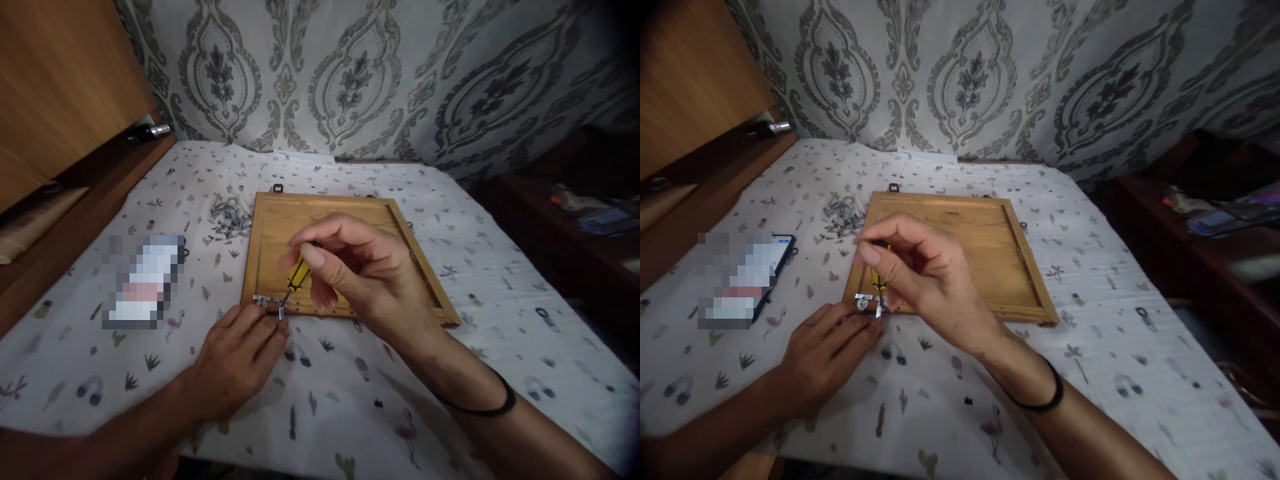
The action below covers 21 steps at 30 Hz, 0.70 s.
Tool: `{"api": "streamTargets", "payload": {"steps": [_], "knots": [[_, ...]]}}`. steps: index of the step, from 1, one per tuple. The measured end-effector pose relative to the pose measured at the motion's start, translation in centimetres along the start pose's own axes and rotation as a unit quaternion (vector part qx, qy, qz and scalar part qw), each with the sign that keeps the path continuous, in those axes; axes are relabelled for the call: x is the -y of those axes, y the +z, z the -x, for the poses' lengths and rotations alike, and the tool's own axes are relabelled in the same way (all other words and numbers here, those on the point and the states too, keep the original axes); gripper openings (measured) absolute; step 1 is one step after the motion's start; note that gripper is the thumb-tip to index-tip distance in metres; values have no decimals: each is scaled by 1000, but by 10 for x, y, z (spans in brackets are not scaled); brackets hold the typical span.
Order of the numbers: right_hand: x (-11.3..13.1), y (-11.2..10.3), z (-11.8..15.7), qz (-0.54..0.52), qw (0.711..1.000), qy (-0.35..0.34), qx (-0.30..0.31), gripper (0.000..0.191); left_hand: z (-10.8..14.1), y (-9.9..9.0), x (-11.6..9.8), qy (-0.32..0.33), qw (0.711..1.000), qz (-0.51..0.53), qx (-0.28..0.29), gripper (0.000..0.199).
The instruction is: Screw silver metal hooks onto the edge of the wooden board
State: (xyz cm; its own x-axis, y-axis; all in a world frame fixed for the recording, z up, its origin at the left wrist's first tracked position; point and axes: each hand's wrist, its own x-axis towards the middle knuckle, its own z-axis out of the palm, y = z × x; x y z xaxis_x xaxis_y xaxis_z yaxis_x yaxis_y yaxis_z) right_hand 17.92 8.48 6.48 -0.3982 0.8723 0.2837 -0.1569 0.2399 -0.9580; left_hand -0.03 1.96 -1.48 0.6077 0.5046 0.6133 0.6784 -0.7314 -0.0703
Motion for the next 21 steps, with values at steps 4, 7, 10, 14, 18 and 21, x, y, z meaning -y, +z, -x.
{"api": "streamTargets", "payload": {"steps": [4, 7, 10, 14, 18, 21], "knots": [[-1, -6, 3, 34, 999, -16, 35, 21, 0, 0, 0, 3, 1000, 1, -11, 11], [-1, -10, 6, 48, 997, -4, 67, 28, -1, -1, 1, 3, 1000, 6, -5, 13], [-1, -10, 6, 36, 997, 4, 66, 25, -2, -1, 1, 5, 1000, 6, -1, 18], [0, -8, 3, 31, 998, 1, 47, 15, -3, -1, 1, 3, 1000, 2, -7, 18], [1, -7, 0, -5, 1000, 13, 28, 12, -4, -3, 1, 6, 1000, -2, -11, 22], [1, -6, -1, -28, 999, 18, 19, 17, -5, -3, 1, 6, 1000, 2, -13, 23]]}}
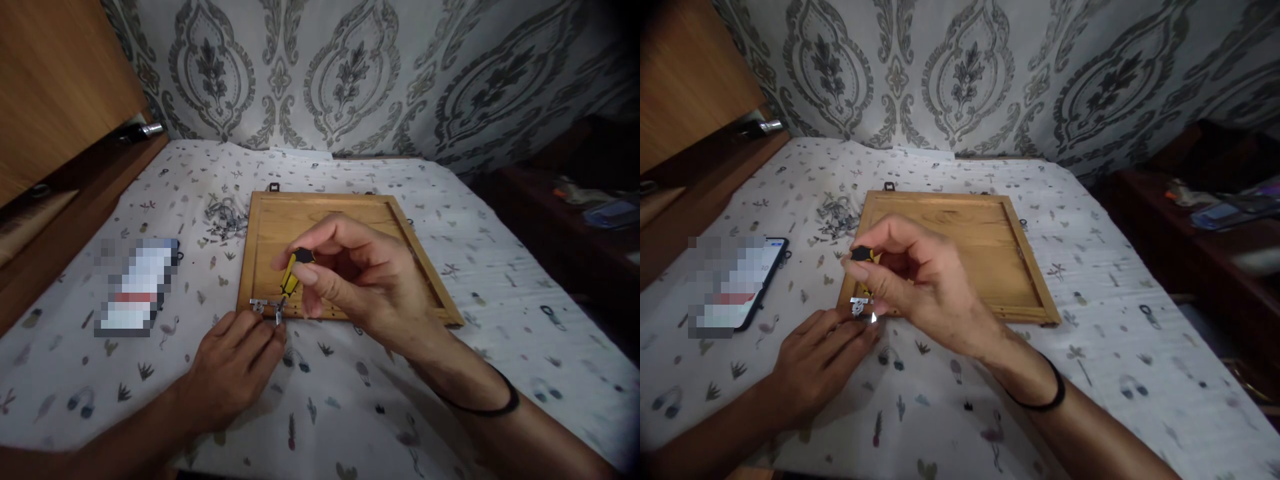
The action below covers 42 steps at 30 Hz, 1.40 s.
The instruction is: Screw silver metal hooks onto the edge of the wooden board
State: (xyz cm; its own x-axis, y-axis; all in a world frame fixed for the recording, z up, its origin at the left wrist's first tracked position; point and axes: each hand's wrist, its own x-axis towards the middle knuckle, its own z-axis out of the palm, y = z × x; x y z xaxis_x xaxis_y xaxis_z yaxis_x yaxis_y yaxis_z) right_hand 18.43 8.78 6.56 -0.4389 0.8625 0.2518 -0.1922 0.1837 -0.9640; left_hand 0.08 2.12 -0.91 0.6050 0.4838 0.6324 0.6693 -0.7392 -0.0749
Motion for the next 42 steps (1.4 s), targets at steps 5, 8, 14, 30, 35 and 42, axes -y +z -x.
{"api": "streamTargets", "payload": {"steps": [5, 8, 14, 30, 35, 42], "knots": [[-2, -3, 3, 40, 999, -11, 22, 21, 0, 1, 1, 1, 1000, 1, 5, 22], [-3, -7, 5, 69, 996, -22, 45, 27, 1, 1, 1, 2, 1000, 0, 6, 19], [-2, -4, 3, 43, 999, -11, 25, 14, 2, 2, 1, 4, 1000, -9, 1, 16], [-3, -6, 3, 46, 998, -2, 47, 21, 0, 0, 1, 8, 1000, 4, 5, 17], [-2, -2, -1, 30, 999, 11, 10, 17, -1, -1, 2, 14, 1000, 10, -1, 21], [1, -1, -1, 30, 999, 24, 15, 24, -1, 1, 1, 4, 1000, -5, -2, 20]]}}
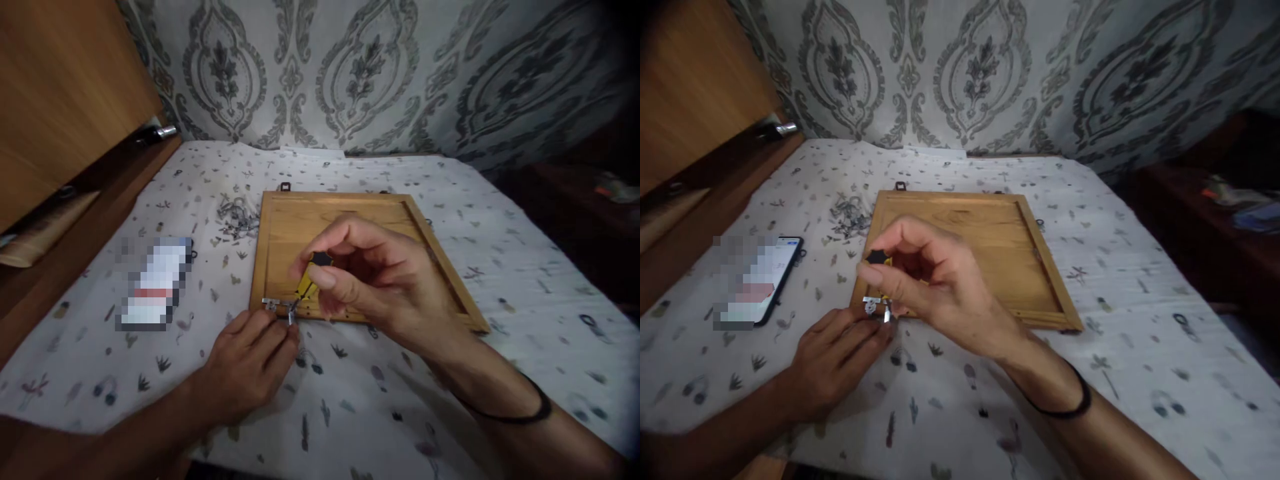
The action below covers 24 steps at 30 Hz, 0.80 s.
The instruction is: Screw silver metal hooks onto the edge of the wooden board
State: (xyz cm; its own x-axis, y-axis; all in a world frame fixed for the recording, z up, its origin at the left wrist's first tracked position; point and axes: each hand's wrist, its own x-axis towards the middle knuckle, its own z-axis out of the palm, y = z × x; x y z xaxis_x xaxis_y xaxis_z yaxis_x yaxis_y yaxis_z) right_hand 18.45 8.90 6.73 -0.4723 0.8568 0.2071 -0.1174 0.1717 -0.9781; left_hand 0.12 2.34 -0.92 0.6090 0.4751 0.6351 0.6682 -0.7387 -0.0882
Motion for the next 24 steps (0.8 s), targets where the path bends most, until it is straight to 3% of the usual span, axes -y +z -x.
{"api": "streamTargets", "payload": {"steps": [7, 16, 20, 24], "knots": [[0, -6, 3, 77, 997, -11, -2, 16, 2, -1, 1, -5, 999, -18, 31, 17], [-7, -4, -2, 60, 998, -18, -32, 16, 1, 3, 0, -11, 1000, -21, 11, 11], [-13, -4, -2, 3, 1000, -26, -7, 12, 2, 4, -1, -4, 1000, -26, 9, 13], [-7, -6, 0, 29, 999, -16, 20, 18, 2, 0, -4, 6, 998, -49, 29, 10]]}}
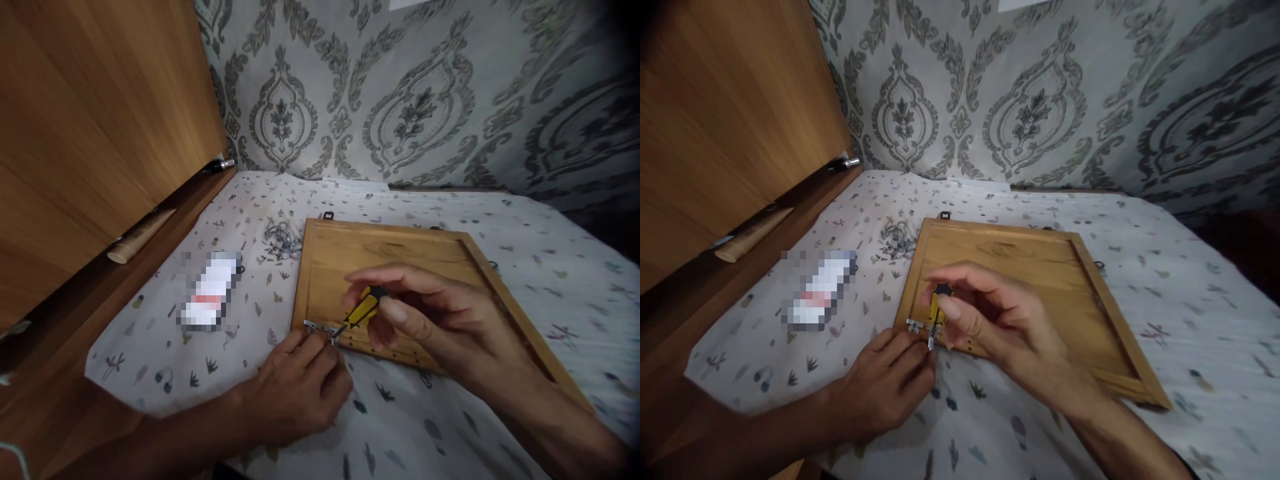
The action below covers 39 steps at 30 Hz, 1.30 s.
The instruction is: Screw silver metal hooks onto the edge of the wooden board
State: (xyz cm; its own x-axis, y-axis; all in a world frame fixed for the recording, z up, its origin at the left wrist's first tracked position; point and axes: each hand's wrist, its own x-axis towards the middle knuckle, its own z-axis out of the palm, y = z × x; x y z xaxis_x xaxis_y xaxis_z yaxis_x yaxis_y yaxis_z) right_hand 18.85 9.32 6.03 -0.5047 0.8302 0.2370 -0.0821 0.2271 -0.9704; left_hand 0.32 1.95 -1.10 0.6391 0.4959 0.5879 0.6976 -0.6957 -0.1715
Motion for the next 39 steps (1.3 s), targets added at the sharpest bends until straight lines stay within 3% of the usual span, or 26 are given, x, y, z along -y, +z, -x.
{"api": "streamTargets", "payload": {"steps": [7, 13, 25, 28, 33, 39], "knots": [[3, -4, 1, 24, 1000, 8, 2, 15, -5, -5, -1, 41, 997, -26, 56, 11], [1, 4, -7, -37, 999, -12, -22, 24, -2, -3, 1, 48, 998, -28, 14, 17], [5, -3, -2, -72, 996, 26, 53, 19, -1, -2, 1, 45, 999, 12, -8, 24], [3, -2, -4, -69, 997, 20, 28, 16, -2, -2, 2, 45, 999, 14, -8, 25], [2, 3, -6, -42, 999, 8, -20, 27, -3, -3, 2, 44, 999, 13, -12, 27], [5, -3, -2, -35, 998, 12, 47, 20, -2, -2, 3, 45, 999, 15, -5, 27]]}}
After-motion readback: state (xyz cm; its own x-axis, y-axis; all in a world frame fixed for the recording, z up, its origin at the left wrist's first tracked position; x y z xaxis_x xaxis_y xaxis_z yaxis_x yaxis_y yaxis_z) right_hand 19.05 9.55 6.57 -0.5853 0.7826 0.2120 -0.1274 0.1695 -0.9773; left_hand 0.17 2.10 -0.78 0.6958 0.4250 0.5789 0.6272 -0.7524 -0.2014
